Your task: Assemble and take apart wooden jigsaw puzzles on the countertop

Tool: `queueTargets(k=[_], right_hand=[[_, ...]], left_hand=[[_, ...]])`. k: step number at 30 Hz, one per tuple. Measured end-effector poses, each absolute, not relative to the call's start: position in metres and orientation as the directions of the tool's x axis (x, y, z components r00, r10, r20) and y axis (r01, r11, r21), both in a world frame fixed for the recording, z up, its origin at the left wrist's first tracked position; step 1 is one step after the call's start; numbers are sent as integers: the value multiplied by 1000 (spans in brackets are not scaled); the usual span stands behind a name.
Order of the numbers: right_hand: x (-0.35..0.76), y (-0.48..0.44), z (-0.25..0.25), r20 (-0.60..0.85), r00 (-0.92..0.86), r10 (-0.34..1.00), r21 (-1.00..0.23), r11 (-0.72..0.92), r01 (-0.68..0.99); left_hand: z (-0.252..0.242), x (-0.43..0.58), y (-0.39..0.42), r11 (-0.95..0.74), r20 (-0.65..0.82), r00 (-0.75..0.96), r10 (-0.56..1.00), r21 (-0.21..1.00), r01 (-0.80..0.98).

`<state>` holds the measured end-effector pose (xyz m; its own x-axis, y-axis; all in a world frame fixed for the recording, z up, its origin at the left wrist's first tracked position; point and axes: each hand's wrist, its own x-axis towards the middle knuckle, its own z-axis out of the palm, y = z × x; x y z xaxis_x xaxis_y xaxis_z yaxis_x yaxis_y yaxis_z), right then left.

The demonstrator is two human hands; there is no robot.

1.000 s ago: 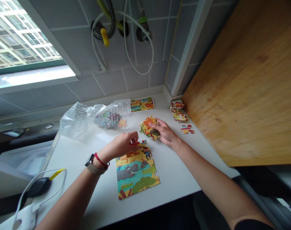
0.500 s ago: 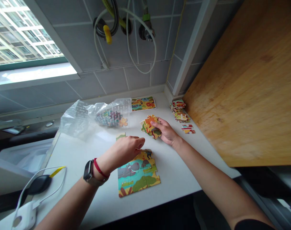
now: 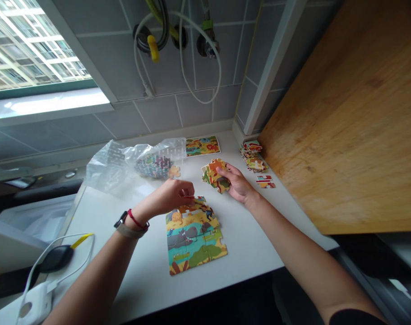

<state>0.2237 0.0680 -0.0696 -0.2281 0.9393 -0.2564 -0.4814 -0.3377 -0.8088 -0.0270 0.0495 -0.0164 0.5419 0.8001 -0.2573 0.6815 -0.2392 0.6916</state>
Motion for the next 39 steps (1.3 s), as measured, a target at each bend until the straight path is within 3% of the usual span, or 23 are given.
queueTargets(k=[9, 13, 22, 27, 33, 39], right_hand=[[228, 68, -66, -192, -247, 950, -804, -296, -516], [225, 64, -66, -162, -314, 935, -801, -310, -512], [229, 69, -66, -148, -213, 966, -829, -239, -506], [221, 64, -66, -153, -295, 943, -817, -289, -500], [214, 58, -65, -172, -364, 915, -801, -346, -489], [212, 55, -64, -207, -412, 887, -783, -403, -474]], left_hand=[[-15, -42, 59, -70, -249, 482, 840, 832, 551], [-22, -37, 60, 0, -202, 304, 931, 833, 554], [-29, -37, 63, -27, -139, 225, 964, 793, 608], [-30, -27, 58, -22, -192, 364, 911, 861, 509], [-37, -14, 53, -122, -90, 455, 886, 901, 416], [-41, -18, 58, 53, -174, 406, 897, 955, 292]])
